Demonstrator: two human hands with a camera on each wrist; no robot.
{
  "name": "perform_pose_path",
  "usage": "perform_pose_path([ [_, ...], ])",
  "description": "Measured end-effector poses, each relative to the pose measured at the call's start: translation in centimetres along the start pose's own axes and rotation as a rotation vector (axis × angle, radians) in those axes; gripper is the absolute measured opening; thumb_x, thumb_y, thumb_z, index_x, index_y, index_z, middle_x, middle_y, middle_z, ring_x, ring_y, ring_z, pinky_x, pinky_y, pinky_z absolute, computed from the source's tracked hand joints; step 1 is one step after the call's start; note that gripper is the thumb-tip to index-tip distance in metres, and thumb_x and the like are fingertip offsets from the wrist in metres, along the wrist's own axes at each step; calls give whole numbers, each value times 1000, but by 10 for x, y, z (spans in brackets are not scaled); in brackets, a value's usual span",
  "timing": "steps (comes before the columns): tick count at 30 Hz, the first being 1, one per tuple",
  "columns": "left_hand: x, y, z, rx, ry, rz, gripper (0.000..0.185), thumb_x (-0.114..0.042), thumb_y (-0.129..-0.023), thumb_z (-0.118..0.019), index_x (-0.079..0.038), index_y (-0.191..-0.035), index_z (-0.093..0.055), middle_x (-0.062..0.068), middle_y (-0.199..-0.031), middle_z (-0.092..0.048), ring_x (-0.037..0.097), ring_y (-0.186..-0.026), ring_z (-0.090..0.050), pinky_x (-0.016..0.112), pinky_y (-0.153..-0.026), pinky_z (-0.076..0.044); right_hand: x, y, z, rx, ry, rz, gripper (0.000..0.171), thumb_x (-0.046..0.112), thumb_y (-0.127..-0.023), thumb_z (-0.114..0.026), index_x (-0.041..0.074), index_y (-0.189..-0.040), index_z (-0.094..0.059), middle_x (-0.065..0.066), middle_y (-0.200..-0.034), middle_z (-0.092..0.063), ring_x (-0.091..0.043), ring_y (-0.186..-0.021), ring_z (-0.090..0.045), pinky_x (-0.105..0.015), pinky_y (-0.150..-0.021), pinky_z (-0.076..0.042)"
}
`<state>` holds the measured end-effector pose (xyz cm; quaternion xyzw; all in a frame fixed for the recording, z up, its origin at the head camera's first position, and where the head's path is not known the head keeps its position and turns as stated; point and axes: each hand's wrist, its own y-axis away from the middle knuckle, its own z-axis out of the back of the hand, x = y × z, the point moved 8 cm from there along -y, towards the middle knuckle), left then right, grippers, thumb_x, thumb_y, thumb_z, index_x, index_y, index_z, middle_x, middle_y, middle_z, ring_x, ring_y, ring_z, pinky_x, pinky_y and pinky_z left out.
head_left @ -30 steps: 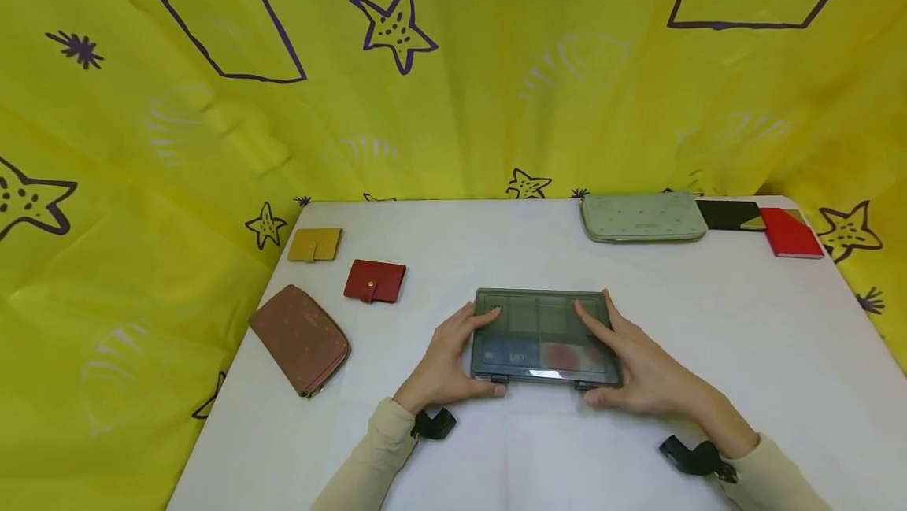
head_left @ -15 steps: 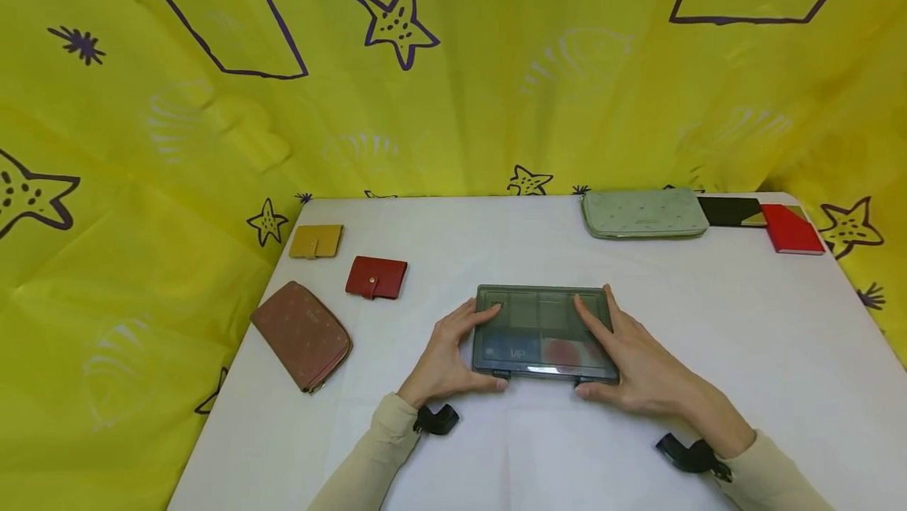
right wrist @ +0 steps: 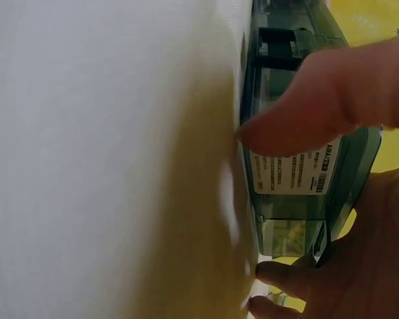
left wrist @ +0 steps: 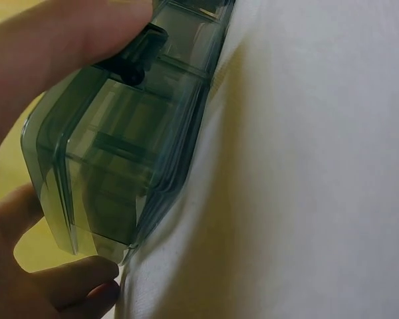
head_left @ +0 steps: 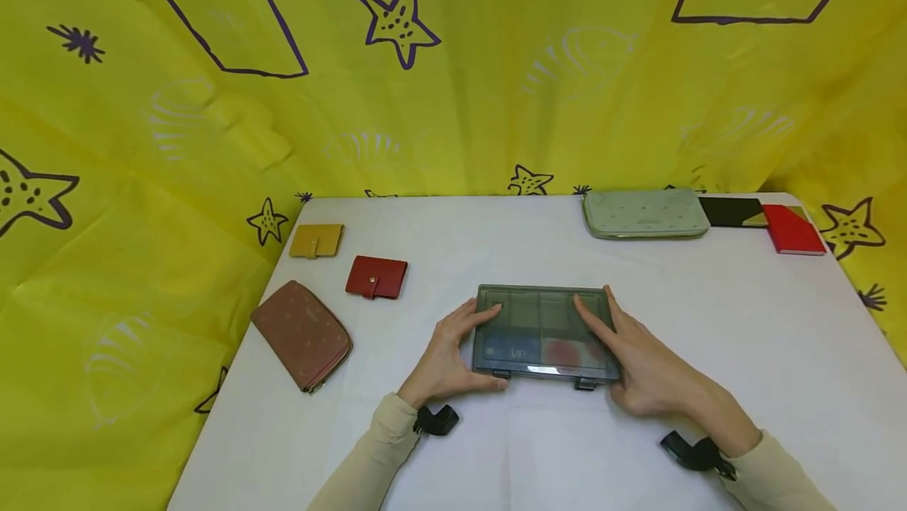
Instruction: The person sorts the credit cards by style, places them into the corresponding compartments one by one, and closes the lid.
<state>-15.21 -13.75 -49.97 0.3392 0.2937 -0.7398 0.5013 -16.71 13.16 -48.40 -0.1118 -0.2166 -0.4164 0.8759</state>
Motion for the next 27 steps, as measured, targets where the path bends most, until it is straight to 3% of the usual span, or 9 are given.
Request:
perform_pose_path([
  [5, 1, 2, 0, 8, 5, 10, 106, -36, -66, -102, -35, -159, -51, 9, -172, -35, 26, -162, -26, 64, -127, -23, 1, 2, 2, -5, -7, 19, 127, 3, -66, -75, 25, -173, -11, -44, -168, -7, -64, -140, -43, -74, -104, -46],
  [15, -3, 5, 0, 5, -9, 4, 107, -37, -66, -102, -34, -159, -51, 10, -172, -35, 28, -162, -27, 65, -126, -24, 5, 3, 3, -41, 34, 13, 130, 20, -69, -92, 23, -173, -14, -46, -167, -10, -67, -134, -47, -76, -104, -45],
  [21, -6, 6, 1, -7, -18, -13, 107, -37, -65, -103, -35, -159, -51, 14, -171, -37, 34, -161, -30, 69, -123, -28, 8, 3, 2, -67, 84, 32, 138, 42, -68, -100, 20, -173, -14, -48, -164, -13, -68, -131, -48, -76, -105, -44],
  [27, -6, 6, 1, -14, -13, -10, 107, -37, -64, -103, -35, -158, -52, 13, -171, -37, 33, -161, -30, 68, -123, -28, 7, 6, 1, -50, 84, 9, 136, 55, -71, -96, 23, -173, -11, -45, -167, -10, -68, -133, -47, -75, -105, -44],
])
